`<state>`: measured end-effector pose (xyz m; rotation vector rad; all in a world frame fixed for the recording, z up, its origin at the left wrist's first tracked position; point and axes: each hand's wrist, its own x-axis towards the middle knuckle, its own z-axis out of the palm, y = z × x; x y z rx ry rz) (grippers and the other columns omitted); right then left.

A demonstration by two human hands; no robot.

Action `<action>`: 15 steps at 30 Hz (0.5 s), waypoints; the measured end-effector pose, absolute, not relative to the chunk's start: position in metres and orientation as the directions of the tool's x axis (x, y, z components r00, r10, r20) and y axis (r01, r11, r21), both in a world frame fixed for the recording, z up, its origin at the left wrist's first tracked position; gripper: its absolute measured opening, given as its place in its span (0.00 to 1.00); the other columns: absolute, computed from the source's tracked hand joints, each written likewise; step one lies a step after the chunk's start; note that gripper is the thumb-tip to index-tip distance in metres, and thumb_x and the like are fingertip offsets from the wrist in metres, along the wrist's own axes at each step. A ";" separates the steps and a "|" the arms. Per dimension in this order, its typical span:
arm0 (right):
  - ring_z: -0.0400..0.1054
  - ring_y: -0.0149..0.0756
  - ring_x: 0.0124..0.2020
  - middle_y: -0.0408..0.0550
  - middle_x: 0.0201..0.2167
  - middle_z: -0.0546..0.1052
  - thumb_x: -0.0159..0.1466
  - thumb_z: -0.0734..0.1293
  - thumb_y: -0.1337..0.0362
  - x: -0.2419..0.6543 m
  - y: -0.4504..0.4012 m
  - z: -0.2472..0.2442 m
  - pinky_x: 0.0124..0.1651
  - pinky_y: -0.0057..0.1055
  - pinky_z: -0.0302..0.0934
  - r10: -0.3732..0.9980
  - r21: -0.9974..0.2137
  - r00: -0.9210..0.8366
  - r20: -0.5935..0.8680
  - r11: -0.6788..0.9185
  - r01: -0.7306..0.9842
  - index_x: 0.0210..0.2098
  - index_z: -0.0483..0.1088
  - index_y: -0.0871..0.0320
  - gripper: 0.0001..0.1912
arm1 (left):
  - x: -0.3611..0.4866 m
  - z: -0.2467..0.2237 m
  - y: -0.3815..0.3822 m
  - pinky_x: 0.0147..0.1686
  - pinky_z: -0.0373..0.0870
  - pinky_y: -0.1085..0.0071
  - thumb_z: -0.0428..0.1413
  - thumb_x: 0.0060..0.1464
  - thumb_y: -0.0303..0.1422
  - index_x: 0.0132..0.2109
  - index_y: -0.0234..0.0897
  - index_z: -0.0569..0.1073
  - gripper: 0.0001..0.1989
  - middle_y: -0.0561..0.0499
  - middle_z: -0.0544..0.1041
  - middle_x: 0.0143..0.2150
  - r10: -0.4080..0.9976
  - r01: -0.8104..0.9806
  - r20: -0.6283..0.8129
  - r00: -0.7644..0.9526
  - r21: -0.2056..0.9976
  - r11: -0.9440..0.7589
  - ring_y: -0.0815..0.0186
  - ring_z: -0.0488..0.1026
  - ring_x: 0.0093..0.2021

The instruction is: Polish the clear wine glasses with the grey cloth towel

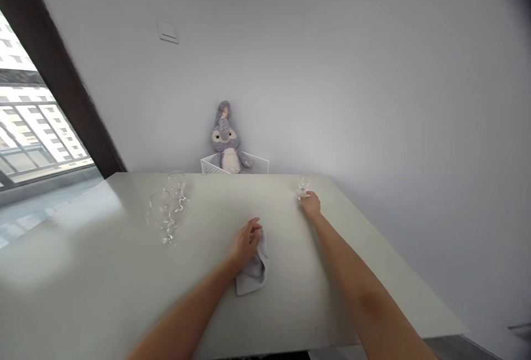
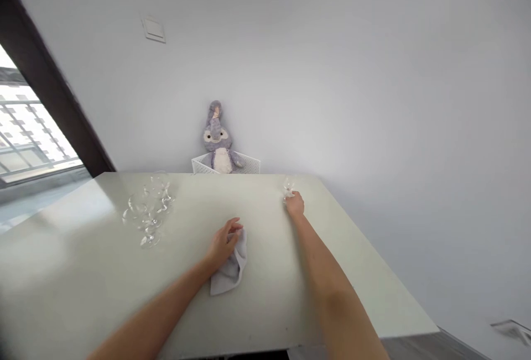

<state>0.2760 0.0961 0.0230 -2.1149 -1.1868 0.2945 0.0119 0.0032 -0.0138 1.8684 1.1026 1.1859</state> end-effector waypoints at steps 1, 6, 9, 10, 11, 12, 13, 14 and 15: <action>0.67 0.37 0.31 0.53 0.31 0.74 0.56 0.59 0.65 0.271 0.087 0.023 0.31 0.28 0.55 0.822 -0.669 0.552 0.137 -0.334 0.664 0.42 0.66 0.63 0.15 | 0.012 -0.014 0.004 0.43 0.65 0.62 0.48 0.52 0.32 0.50 0.42 0.63 0.17 0.49 0.73 0.41 0.902 0.285 0.377 0.210 0.859 -0.426 0.65 0.70 0.41; 0.64 0.32 0.27 0.44 0.24 0.72 0.58 0.57 0.55 0.205 0.013 0.017 0.30 0.25 0.54 0.934 -0.701 0.296 0.201 -0.073 0.709 0.30 0.68 0.57 0.14 | 0.009 -0.012 0.005 0.43 0.64 0.64 0.47 0.53 0.33 0.48 0.39 0.63 0.15 0.48 0.72 0.41 0.915 0.195 0.400 0.049 0.895 -0.402 0.66 0.70 0.40; 0.63 0.31 0.25 0.44 0.26 0.72 0.55 0.62 0.52 0.161 -0.029 0.014 0.28 0.26 0.52 0.958 -0.589 -0.144 0.248 0.267 0.763 0.33 0.69 0.56 0.15 | 0.010 -0.001 0.000 0.43 0.64 0.64 0.47 0.53 0.33 0.46 0.38 0.64 0.12 0.48 0.71 0.40 0.906 0.168 0.410 -0.102 0.905 -0.391 0.66 0.68 0.39; 0.63 0.32 0.26 0.45 0.29 0.72 0.53 0.63 0.53 0.151 -0.037 0.013 0.28 0.26 0.51 0.944 -0.545 -0.219 0.247 0.322 0.774 0.35 0.69 0.56 0.15 | 0.011 0.005 -0.002 0.43 0.63 0.65 0.47 0.53 0.34 0.44 0.38 0.65 0.11 0.48 0.70 0.40 0.899 0.152 0.408 -0.158 0.910 -0.386 0.66 0.68 0.40; 0.63 0.32 0.27 0.45 0.30 0.72 0.53 0.64 0.55 0.144 -0.042 0.012 0.29 0.27 0.50 0.938 -0.514 -0.248 0.243 0.342 0.787 0.35 0.69 0.55 0.13 | 0.012 0.011 -0.005 0.43 0.63 0.66 0.48 0.52 0.34 0.43 0.38 0.65 0.11 0.48 0.70 0.40 0.891 0.120 0.400 -0.215 0.916 -0.383 0.67 0.68 0.39; 0.63 0.33 0.28 0.46 0.30 0.72 0.53 0.64 0.57 0.141 -0.043 0.011 0.29 0.27 0.50 0.937 -0.508 -0.256 0.238 0.345 0.789 0.32 0.70 0.56 0.10 | 0.011 0.018 -0.008 0.42 0.64 0.67 0.48 0.52 0.35 0.43 0.38 0.65 0.11 0.49 0.70 0.38 0.882 0.066 0.384 -0.274 0.922 -0.381 0.68 0.67 0.39; 0.63 0.33 0.28 0.46 0.29 0.72 0.54 0.63 0.59 0.140 -0.040 0.009 0.29 0.27 0.50 0.940 -0.534 -0.248 0.234 0.337 0.775 0.28 0.70 0.57 0.08 | 0.009 0.025 -0.012 0.40 0.64 0.68 0.48 0.52 0.35 0.43 0.39 0.64 0.11 0.50 0.69 0.37 0.874 -0.012 0.354 -0.333 0.925 -0.379 0.69 0.67 0.37; 0.63 0.33 0.27 0.45 0.26 0.71 0.55 0.62 0.61 0.141 -0.036 0.006 0.30 0.27 0.51 0.948 -0.595 -0.225 0.226 0.317 0.739 0.24 0.69 0.58 0.09 | 0.005 0.032 -0.015 0.38 0.65 0.70 0.49 0.52 0.36 0.44 0.40 0.63 0.12 0.52 0.68 0.34 0.866 -0.112 0.303 -0.399 0.921 -0.373 0.70 0.67 0.34; 0.62 0.33 0.27 0.45 0.24 0.71 0.55 0.61 0.61 0.143 -0.030 0.003 0.30 0.28 0.51 0.959 -0.685 -0.186 0.213 0.282 0.672 0.22 0.69 0.58 0.10 | -0.003 0.037 -0.019 0.36 0.66 0.71 0.49 0.51 0.36 0.45 0.41 0.61 0.13 0.54 0.66 0.32 0.856 -0.226 0.226 -0.464 0.905 -0.361 0.72 0.66 0.32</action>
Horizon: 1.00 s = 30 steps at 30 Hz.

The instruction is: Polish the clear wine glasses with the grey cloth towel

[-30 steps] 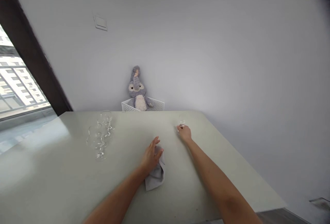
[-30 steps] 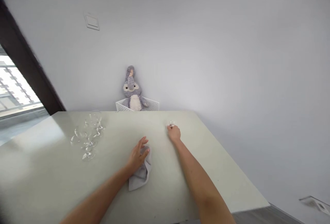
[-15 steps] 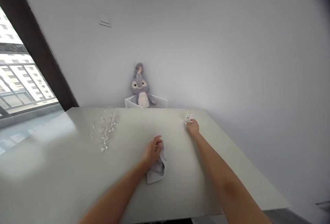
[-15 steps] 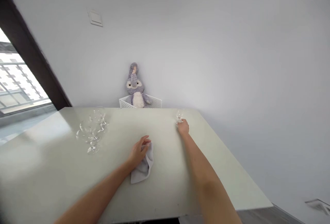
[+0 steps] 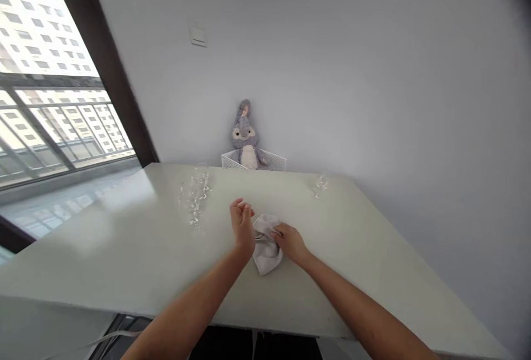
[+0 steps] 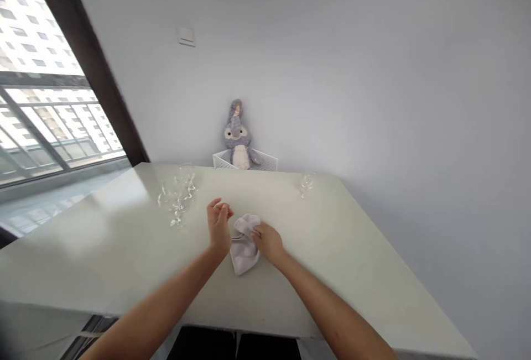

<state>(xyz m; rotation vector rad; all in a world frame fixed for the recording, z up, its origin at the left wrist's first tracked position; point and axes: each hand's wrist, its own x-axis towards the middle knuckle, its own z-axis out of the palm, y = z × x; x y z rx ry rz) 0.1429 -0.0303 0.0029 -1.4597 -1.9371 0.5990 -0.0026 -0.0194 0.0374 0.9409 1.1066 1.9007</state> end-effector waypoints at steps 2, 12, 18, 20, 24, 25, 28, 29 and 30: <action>0.62 0.32 0.25 0.43 0.21 0.70 0.54 0.62 0.57 0.150 -0.019 -0.003 0.29 0.28 0.53 0.986 -0.895 -0.081 0.147 0.167 0.413 0.23 0.69 0.60 0.12 | -0.026 0.045 -0.027 0.33 0.67 0.74 0.49 0.51 0.36 0.46 0.43 0.59 0.14 0.57 0.63 0.29 0.823 -0.475 -0.016 -0.568 0.823 -0.311 0.75 0.65 0.27; 0.70 0.36 0.26 0.45 0.23 0.76 0.49 0.69 0.62 0.178 -0.010 0.000 0.31 0.31 0.65 0.966 -0.748 -0.044 -0.255 -0.226 -0.624 0.30 0.70 0.59 0.09 | -0.136 0.053 -0.020 0.33 0.72 0.55 0.38 0.53 0.51 0.51 0.45 0.48 0.22 0.37 0.58 0.52 0.857 -0.957 -0.434 -0.276 0.208 -0.203 0.54 0.68 0.48; 0.70 0.38 0.24 0.48 0.19 0.74 0.54 0.64 0.58 0.180 -0.017 0.003 0.28 0.33 0.65 0.915 -0.721 -0.107 -0.388 -0.374 -0.583 0.28 0.70 0.61 0.11 | -0.143 0.048 -0.014 0.33 0.75 0.61 0.42 0.56 0.46 0.42 0.36 0.56 0.17 0.35 0.62 0.50 0.882 -0.966 -0.397 -0.252 0.153 -0.207 0.56 0.68 0.48; 0.69 0.38 0.23 0.46 0.17 0.73 0.54 0.64 0.57 0.178 -0.018 0.005 0.27 0.32 0.64 0.911 -0.713 -0.077 -0.406 -0.369 -0.596 0.27 0.69 0.61 0.12 | -0.140 0.047 -0.016 0.32 0.76 0.65 0.44 0.56 0.42 0.38 0.35 0.56 0.13 0.36 0.64 0.48 0.870 -0.965 -0.422 -0.254 0.175 -0.196 0.58 0.69 0.47; 0.62 0.30 0.16 0.38 0.15 0.69 0.49 0.69 0.58 0.177 -0.017 0.010 0.22 0.27 0.60 0.955 -0.786 0.131 -0.268 -0.138 -0.602 0.26 0.67 0.59 0.11 | -0.108 0.046 -0.017 0.32 0.75 0.67 0.49 0.54 0.36 0.32 0.34 0.58 0.10 0.38 0.67 0.44 0.895 -0.936 -0.388 -0.222 0.341 -0.085 0.58 0.71 0.45; 0.60 0.28 0.15 0.36 0.15 0.68 0.47 0.70 0.59 0.178 -0.017 0.011 0.21 0.25 0.58 0.959 -0.811 0.181 -0.217 -0.074 -0.580 0.27 0.67 0.58 0.12 | -0.094 0.046 -0.016 0.33 0.75 0.67 0.50 0.53 0.34 0.31 0.34 0.59 0.09 0.38 0.68 0.43 0.913 -0.922 -0.364 -0.185 0.385 -0.033 0.58 0.71 0.44; 0.60 0.26 0.18 0.36 0.20 0.70 0.46 0.71 0.60 0.182 -0.018 0.016 0.22 0.24 0.57 0.957 -0.870 0.277 -0.086 0.063 -0.488 0.33 0.68 0.58 0.16 | -0.050 0.044 -0.008 0.35 0.74 0.67 0.53 0.51 0.31 0.32 0.33 0.62 0.07 0.42 0.71 0.37 0.951 -0.864 -0.304 -0.054 0.491 0.108 0.61 0.73 0.40; 0.61 0.27 0.19 0.38 0.23 0.72 0.47 0.70 0.59 0.183 -0.019 0.018 0.24 0.25 0.58 0.952 -0.884 0.301 -0.049 0.099 -0.457 0.35 0.68 0.58 0.18 | -0.035 0.042 -0.005 0.36 0.73 0.67 0.54 0.50 0.30 0.33 0.34 0.63 0.07 0.44 0.72 0.36 0.962 -0.840 -0.272 -0.031 0.529 0.123 0.62 0.73 0.38; 0.63 0.28 0.22 0.39 0.26 0.73 0.48 0.70 0.58 0.183 -0.021 0.020 0.26 0.25 0.59 0.945 -0.894 0.327 -0.013 0.135 -0.426 0.38 0.68 0.58 0.19 | -0.022 0.040 -0.001 0.37 0.72 0.66 0.55 0.49 0.30 0.34 0.34 0.63 0.07 0.46 0.72 0.35 0.972 -0.812 -0.234 -0.012 0.570 0.127 0.63 0.74 0.37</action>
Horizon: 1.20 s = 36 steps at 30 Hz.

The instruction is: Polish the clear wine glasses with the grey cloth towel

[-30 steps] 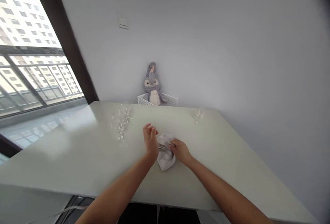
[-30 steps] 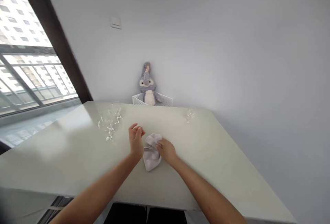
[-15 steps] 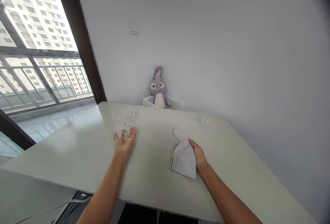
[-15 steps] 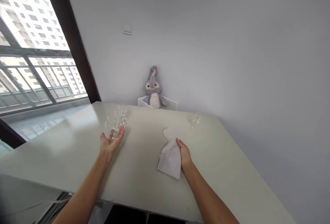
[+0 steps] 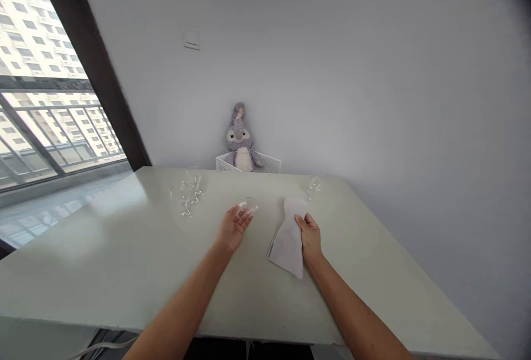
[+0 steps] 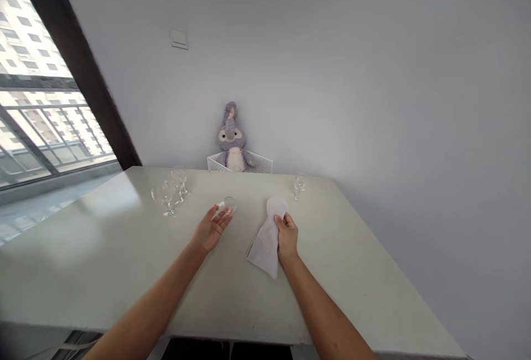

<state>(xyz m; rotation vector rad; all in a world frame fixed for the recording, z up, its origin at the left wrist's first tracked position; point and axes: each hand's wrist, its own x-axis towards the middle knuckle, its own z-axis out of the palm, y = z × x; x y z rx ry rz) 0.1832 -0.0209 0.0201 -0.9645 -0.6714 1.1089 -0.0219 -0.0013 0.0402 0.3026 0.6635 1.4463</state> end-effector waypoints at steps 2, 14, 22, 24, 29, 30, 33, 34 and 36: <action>0.64 0.30 0.26 0.41 0.29 0.73 0.50 0.68 0.57 0.180 -0.025 0.023 0.30 0.27 0.60 0.939 -0.912 0.338 0.068 0.196 -0.359 0.41 0.68 0.58 0.20 | 0.000 0.035 0.005 0.38 0.71 0.66 0.57 0.47 0.31 0.36 0.36 0.63 0.10 0.49 0.72 0.35 0.988 -0.753 -0.154 0.009 0.650 0.108 0.64 0.74 0.37; 0.61 0.28 0.22 0.41 0.27 0.70 0.54 0.65 0.61 0.157 -0.028 0.003 0.22 0.25 0.59 0.950 -0.980 -0.249 0.190 0.198 0.007 0.49 0.65 0.52 0.23 | 0.022 0.010 0.003 0.36 0.66 0.71 0.58 0.44 0.38 0.42 0.38 0.63 0.19 0.54 0.70 0.34 0.973 -0.359 0.091 0.213 0.933 -0.009 0.70 0.69 0.33; 0.59 0.25 0.17 0.41 0.22 0.68 0.56 0.64 0.56 0.162 -0.028 0.009 0.21 0.23 0.60 0.967 -0.896 -0.253 -0.017 -0.127 -0.426 0.42 0.67 0.58 0.17 | 0.010 0.017 0.001 0.43 0.64 0.69 0.59 0.44 0.36 0.51 0.39 0.64 0.25 0.45 0.68 0.46 0.875 -0.208 0.201 0.440 0.971 -0.118 0.64 0.66 0.44; 0.61 0.26 0.19 0.42 0.24 0.70 0.57 0.63 0.57 0.162 -0.032 0.012 0.23 0.24 0.60 0.953 -0.899 -0.302 0.012 -0.122 -0.421 0.47 0.64 0.58 0.20 | 0.008 0.019 0.002 0.41 0.64 0.70 0.58 0.44 0.36 0.50 0.39 0.66 0.24 0.46 0.70 0.44 0.886 -0.192 0.215 0.410 0.970 -0.147 0.65 0.67 0.41; 0.67 0.36 0.32 0.46 0.34 0.73 0.55 0.64 0.62 0.154 -0.046 0.014 0.36 0.33 0.63 0.903 -0.923 -0.377 0.206 0.307 0.230 0.49 0.64 0.53 0.21 | 0.004 0.015 0.007 0.25 0.66 0.73 0.50 0.50 0.45 0.40 0.35 0.72 0.19 0.52 0.70 0.23 0.931 -0.045 0.110 0.347 0.994 -0.101 0.69 0.66 0.23; 0.67 0.38 0.36 0.47 0.36 0.73 0.55 0.63 0.62 0.154 -0.046 0.014 0.40 0.34 0.62 0.895 -0.867 -0.363 0.258 0.380 0.321 0.46 0.66 0.53 0.18 | 0.004 0.014 0.007 0.24 0.65 0.73 0.48 0.51 0.46 0.38 0.35 0.73 0.20 0.50 0.70 0.24 0.933 -0.016 0.105 0.345 0.994 -0.106 0.69 0.66 0.23; 0.68 0.36 0.31 0.45 0.30 0.73 0.57 0.61 0.60 0.157 -0.043 0.017 0.35 0.32 0.63 0.931 -0.918 -0.282 0.233 0.306 0.253 0.42 0.68 0.53 0.13 | 0.004 0.016 0.002 0.30 0.67 0.72 0.46 0.53 0.45 0.45 0.37 0.71 0.21 0.46 0.73 0.34 0.913 -0.046 0.152 0.378 0.988 -0.145 0.66 0.69 0.31; 0.67 0.33 0.25 0.44 0.26 0.72 0.57 0.61 0.58 0.160 -0.041 0.018 0.29 0.30 0.62 0.953 -0.971 -0.256 0.164 0.201 0.126 0.42 0.68 0.55 0.14 | 0.005 0.018 -0.001 0.34 0.67 0.71 0.48 0.52 0.44 0.50 0.39 0.68 0.21 0.46 0.73 0.39 0.897 -0.080 0.168 0.409 0.986 -0.149 0.65 0.69 0.35; 0.61 0.28 0.16 0.41 0.19 0.69 0.58 0.61 0.55 0.164 -0.037 0.018 0.21 0.25 0.58 0.971 -0.989 -0.237 0.043 0.007 -0.148 0.42 0.67 0.57 0.16 | 0.006 0.021 -0.005 0.39 0.66 0.71 0.55 0.48 0.40 0.54 0.41 0.64 0.25 0.46 0.70 0.45 0.866 -0.142 0.199 0.459 0.979 -0.149 0.65 0.69 0.39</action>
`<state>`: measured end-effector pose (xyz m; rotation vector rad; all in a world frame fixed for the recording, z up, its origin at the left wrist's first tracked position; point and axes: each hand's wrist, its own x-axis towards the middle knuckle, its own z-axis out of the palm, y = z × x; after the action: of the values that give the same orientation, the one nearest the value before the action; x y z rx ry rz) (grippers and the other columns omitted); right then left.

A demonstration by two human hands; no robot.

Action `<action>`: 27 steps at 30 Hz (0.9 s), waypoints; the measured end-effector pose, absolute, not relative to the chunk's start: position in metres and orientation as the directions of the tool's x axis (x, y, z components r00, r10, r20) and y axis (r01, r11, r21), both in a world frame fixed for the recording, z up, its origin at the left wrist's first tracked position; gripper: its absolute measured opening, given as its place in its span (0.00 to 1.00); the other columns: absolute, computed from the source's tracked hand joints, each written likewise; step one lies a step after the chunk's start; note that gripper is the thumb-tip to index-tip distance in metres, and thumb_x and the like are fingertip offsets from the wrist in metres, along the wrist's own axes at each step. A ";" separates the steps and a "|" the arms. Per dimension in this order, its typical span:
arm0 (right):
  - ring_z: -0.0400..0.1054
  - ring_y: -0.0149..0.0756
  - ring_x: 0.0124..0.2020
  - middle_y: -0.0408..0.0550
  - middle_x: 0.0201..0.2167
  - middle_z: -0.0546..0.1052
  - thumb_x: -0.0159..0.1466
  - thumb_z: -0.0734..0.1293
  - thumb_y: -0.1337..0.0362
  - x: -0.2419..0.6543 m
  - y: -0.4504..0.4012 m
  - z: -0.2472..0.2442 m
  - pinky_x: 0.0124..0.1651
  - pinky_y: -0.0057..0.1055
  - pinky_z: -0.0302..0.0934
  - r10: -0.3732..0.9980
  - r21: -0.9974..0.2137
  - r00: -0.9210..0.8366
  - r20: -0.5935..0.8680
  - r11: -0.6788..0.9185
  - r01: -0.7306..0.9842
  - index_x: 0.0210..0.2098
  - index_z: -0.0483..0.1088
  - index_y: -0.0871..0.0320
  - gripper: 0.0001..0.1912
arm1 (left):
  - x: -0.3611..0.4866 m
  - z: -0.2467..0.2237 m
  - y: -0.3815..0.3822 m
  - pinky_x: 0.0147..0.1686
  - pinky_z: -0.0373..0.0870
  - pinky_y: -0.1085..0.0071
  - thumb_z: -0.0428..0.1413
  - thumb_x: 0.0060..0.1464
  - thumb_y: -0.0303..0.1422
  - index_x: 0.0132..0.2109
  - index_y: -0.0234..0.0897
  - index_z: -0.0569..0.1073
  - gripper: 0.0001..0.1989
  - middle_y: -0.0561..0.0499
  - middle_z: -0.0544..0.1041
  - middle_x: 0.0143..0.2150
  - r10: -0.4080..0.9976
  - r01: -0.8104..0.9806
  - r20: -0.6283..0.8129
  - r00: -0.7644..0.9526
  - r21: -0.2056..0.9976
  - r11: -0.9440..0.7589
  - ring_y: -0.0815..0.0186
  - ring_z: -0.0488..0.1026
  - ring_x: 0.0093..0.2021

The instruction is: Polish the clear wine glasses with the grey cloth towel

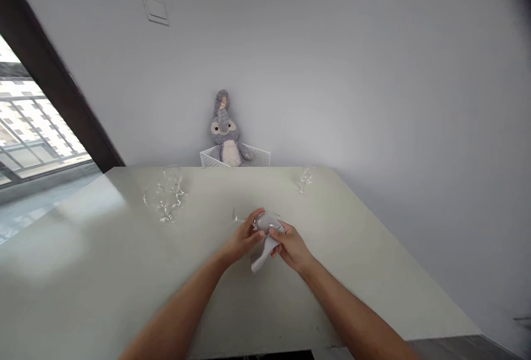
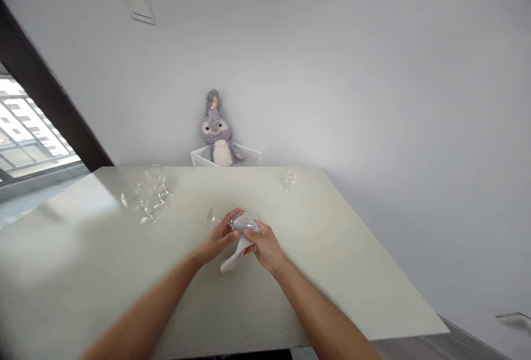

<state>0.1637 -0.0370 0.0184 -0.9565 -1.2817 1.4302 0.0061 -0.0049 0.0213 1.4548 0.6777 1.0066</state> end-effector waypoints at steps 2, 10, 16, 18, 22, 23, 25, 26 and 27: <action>0.60 0.27 0.16 0.40 0.20 0.69 0.58 0.61 0.54 0.165 -0.036 0.017 0.20 0.24 0.57 0.967 -0.961 -0.253 0.022 -0.050 -0.272 0.43 0.65 0.59 0.18 | 0.007 0.022 -0.006 0.40 0.66 0.71 0.58 0.44 0.37 0.53 0.40 0.65 0.27 0.46 0.70 0.44 0.866 -0.169 0.213 0.452 0.974 -0.152 0.65 0.68 0.39; 0.66 0.39 0.40 0.49 0.38 0.74 0.56 0.63 0.61 0.157 -0.042 0.012 0.44 0.35 0.60 0.900 -0.829 -0.300 0.316 0.415 0.375 0.41 0.69 0.54 0.14 | 0.007 0.016 0.001 0.27 0.69 0.70 0.45 0.52 0.48 0.47 0.35 0.69 0.24 0.46 0.72 0.34 0.921 -0.101 0.013 0.388 0.995 0.028 0.65 0.70 0.30; 0.60 0.27 0.16 0.42 0.20 0.69 0.57 0.62 0.53 0.162 -0.034 0.012 0.19 0.24 0.57 0.984 -0.954 -0.180 0.001 -0.053 -0.295 0.42 0.66 0.59 0.19 | 0.011 0.025 -0.010 0.40 0.66 0.70 0.59 0.44 0.34 0.55 0.41 0.62 0.29 0.47 0.70 0.43 0.859 -0.284 0.139 0.493 0.959 0.008 0.65 0.69 0.39; 0.60 0.27 0.17 0.42 0.22 0.70 0.56 0.63 0.53 0.160 -0.035 0.011 0.20 0.24 0.58 0.978 -0.937 -0.206 0.013 -0.060 -0.343 0.44 0.65 0.59 0.21 | 0.011 0.026 -0.009 0.40 0.65 0.71 0.61 0.42 0.33 0.51 0.39 0.67 0.26 0.46 0.71 0.43 0.884 -0.324 0.164 0.437 0.946 -0.016 0.65 0.69 0.39; 0.67 0.36 0.32 0.47 0.35 0.74 0.54 0.65 0.57 0.160 -0.039 0.011 0.35 0.32 0.62 0.923 -0.932 -0.279 0.265 0.320 0.173 0.49 0.64 0.54 0.23 | 0.009 0.022 -0.003 0.34 0.67 0.71 0.58 0.44 0.38 0.50 0.37 0.67 0.24 0.48 0.73 0.35 0.918 -0.295 0.124 0.378 0.956 -0.007 0.68 0.70 0.31; 0.67 0.37 0.36 0.48 0.38 0.74 0.55 0.64 0.59 0.161 -0.039 0.012 0.39 0.33 0.61 0.894 -0.850 -0.310 0.324 0.419 0.320 0.48 0.65 0.53 0.21 | 0.008 0.021 -0.002 0.31 0.67 0.72 0.56 0.46 0.41 0.50 0.37 0.67 0.24 0.50 0.73 0.31 0.918 -0.247 0.102 0.382 0.969 -0.005 0.69 0.69 0.27; 0.66 0.38 0.40 0.49 0.39 0.74 0.59 0.60 0.62 0.165 -0.038 0.012 0.43 0.34 0.59 0.861 -0.702 -0.345 0.374 0.506 0.501 0.47 0.66 0.53 0.16 | 0.005 0.018 0.001 0.25 0.66 0.73 0.51 0.50 0.43 0.50 0.36 0.67 0.22 0.52 0.72 0.23 0.922 -0.103 0.092 0.377 0.993 -0.057 0.70 0.67 0.21; 0.66 0.37 0.39 0.48 0.39 0.74 0.59 0.58 0.64 0.168 -0.037 0.013 0.43 0.34 0.59 0.864 -0.676 -0.334 0.376 0.502 0.539 0.46 0.67 0.52 0.16 | 0.004 0.018 0.001 0.25 0.66 0.73 0.51 0.51 0.43 0.49 0.36 0.68 0.21 0.52 0.71 0.21 0.930 -0.025 0.116 0.349 0.993 -0.115 0.70 0.67 0.20; 0.67 0.37 0.39 0.47 0.38 0.75 0.59 0.58 0.64 0.170 -0.034 0.012 0.42 0.33 0.59 0.877 -0.686 -0.302 0.375 0.481 0.546 0.46 0.67 0.52 0.16 | 0.002 0.019 0.001 0.28 0.66 0.72 0.51 0.51 0.41 0.48 0.37 0.69 0.19 0.52 0.72 0.22 0.938 0.043 0.162 0.306 0.982 -0.184 0.68 0.68 0.23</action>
<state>0.1704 -0.0344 0.0125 -1.1753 -1.9876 0.5677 0.0023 0.0006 0.0193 1.5188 0.9392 1.0654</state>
